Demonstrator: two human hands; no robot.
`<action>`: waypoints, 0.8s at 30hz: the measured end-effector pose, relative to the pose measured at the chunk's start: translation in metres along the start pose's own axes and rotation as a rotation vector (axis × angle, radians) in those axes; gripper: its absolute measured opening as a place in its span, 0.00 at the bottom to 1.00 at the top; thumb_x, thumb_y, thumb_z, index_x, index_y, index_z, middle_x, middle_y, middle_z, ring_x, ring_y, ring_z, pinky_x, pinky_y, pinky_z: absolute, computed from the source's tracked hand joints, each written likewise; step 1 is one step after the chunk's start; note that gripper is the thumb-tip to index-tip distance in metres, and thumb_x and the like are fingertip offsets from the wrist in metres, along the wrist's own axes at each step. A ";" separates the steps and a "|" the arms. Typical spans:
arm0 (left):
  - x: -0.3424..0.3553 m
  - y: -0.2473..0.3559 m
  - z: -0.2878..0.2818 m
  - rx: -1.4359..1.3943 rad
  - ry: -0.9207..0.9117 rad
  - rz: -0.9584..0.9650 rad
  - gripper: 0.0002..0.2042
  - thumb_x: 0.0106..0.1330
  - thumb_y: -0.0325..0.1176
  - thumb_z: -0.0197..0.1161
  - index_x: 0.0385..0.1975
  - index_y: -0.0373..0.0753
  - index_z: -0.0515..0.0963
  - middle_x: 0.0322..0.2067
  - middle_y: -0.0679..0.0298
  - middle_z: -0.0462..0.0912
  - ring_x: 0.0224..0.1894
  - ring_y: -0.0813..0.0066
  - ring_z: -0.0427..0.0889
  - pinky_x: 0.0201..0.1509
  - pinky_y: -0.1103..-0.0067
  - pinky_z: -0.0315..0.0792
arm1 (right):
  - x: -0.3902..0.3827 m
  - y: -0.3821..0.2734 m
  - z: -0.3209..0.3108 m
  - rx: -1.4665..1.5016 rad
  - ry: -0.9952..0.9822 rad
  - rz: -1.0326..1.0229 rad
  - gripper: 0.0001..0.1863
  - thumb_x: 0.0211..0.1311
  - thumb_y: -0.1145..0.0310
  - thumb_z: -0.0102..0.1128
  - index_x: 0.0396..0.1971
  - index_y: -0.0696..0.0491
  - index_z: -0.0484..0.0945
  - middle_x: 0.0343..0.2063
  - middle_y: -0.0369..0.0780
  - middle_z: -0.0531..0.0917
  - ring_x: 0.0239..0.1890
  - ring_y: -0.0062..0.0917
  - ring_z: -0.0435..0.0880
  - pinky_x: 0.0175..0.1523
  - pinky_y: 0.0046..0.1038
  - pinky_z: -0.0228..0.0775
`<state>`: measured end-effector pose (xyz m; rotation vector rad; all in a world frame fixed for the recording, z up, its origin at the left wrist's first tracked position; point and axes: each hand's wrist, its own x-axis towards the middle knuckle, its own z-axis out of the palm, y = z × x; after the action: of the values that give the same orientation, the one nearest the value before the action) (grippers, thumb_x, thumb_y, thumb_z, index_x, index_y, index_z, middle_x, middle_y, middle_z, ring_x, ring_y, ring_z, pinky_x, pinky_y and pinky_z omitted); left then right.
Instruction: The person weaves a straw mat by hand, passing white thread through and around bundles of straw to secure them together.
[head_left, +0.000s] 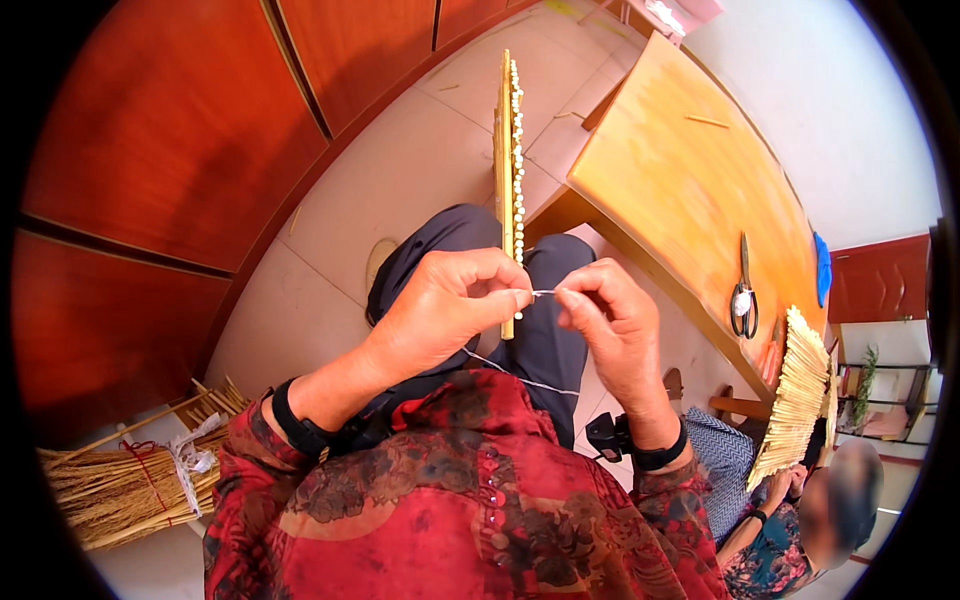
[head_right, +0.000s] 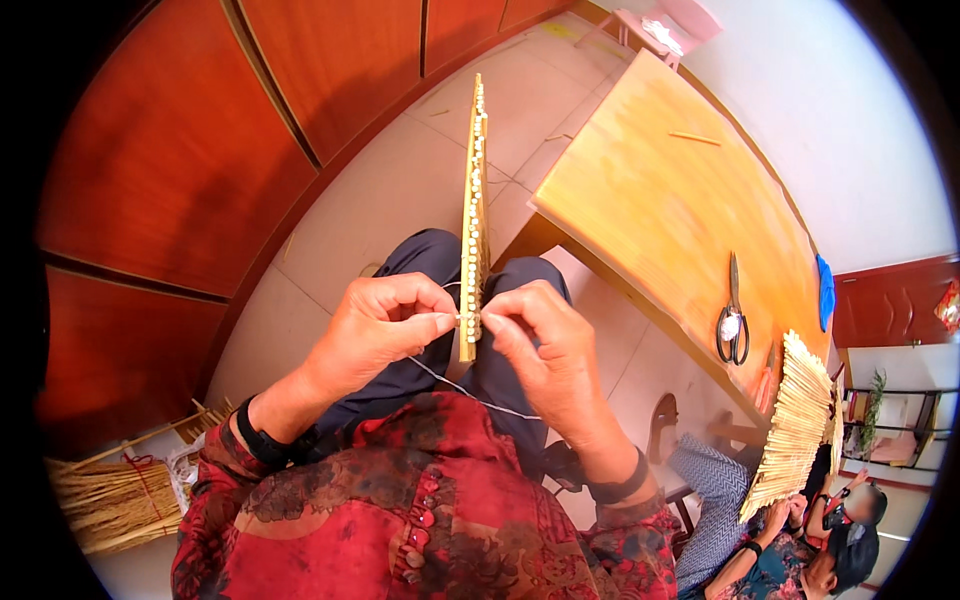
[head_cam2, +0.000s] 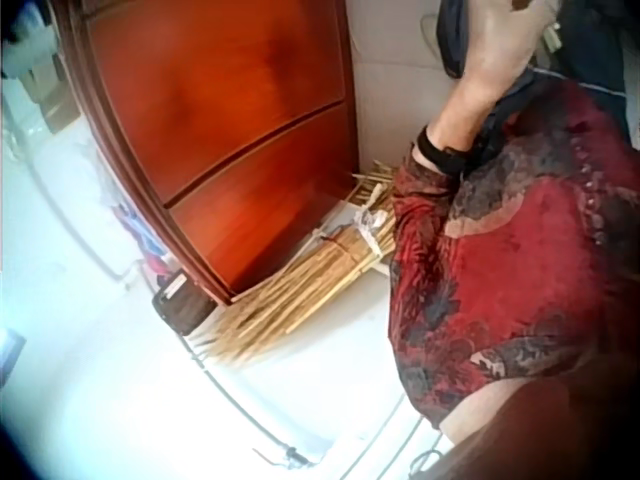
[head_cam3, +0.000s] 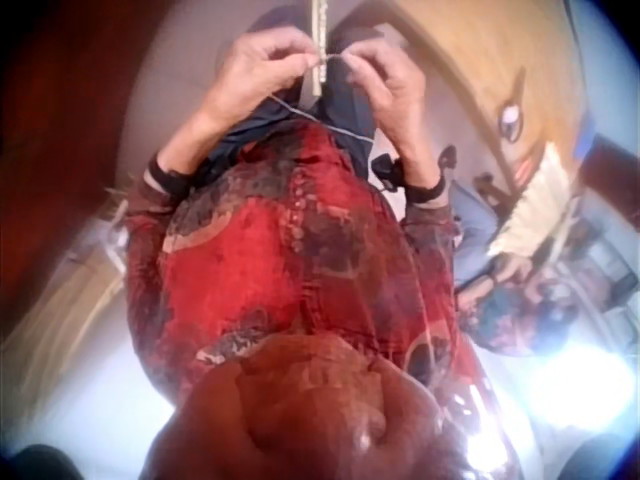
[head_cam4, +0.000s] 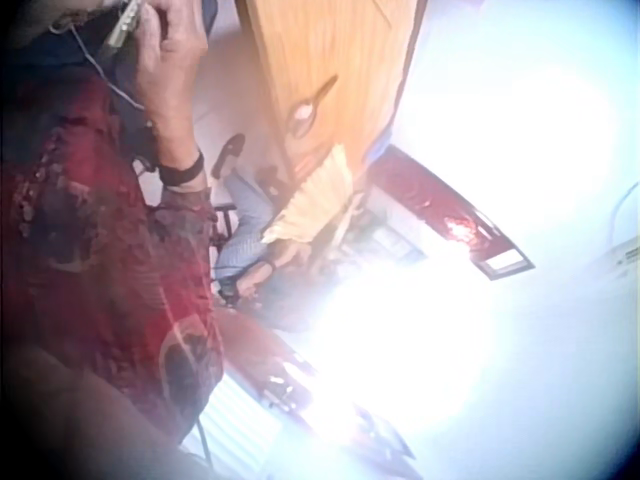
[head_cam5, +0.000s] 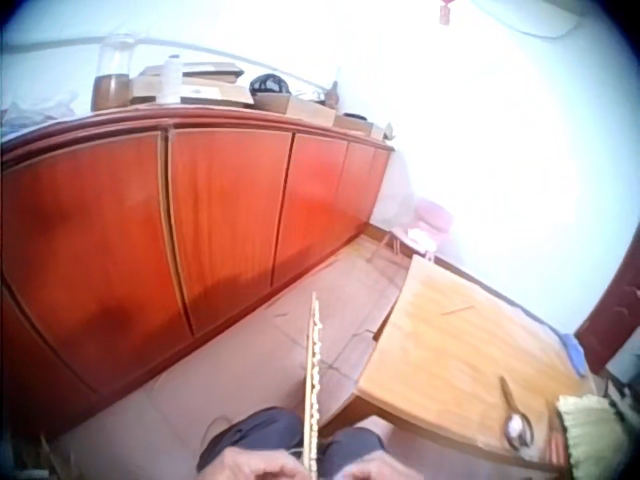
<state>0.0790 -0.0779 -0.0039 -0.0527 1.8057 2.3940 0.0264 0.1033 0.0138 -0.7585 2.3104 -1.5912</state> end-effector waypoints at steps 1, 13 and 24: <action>0.001 0.000 0.000 -0.025 -0.002 0.012 0.03 0.59 0.27 0.58 0.28 0.34 0.76 0.18 0.76 0.69 0.19 0.94 0.61 0.19 0.91 0.53 | -0.002 0.001 -0.004 0.053 0.029 0.039 0.02 0.54 0.77 0.55 0.28 0.59 0.74 0.24 0.37 0.72 0.24 0.18 0.74 0.30 0.18 0.66; 0.005 -0.005 0.004 -0.050 -0.052 -0.046 0.03 0.59 0.26 0.57 0.29 0.33 0.76 0.18 0.76 0.69 0.18 0.93 0.60 0.18 0.91 0.52 | -0.001 -0.004 0.002 -0.333 0.033 -0.299 0.14 0.43 0.79 0.63 0.35 0.54 0.76 0.27 0.40 0.76 0.26 0.29 0.77 0.28 0.25 0.70; 0.008 -0.007 -0.001 -0.112 -0.044 -0.078 0.04 0.60 0.28 0.58 0.30 0.34 0.76 0.17 0.76 0.68 0.17 0.93 0.60 0.18 0.91 0.52 | 0.006 0.001 0.008 -0.436 0.048 -0.371 0.10 0.43 0.81 0.61 0.28 0.55 0.74 0.24 0.40 0.76 0.26 0.29 0.77 0.28 0.24 0.70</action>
<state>0.0716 -0.0759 -0.0116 -0.0805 1.6191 2.4197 0.0250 0.0942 0.0101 -1.3263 2.7123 -1.2410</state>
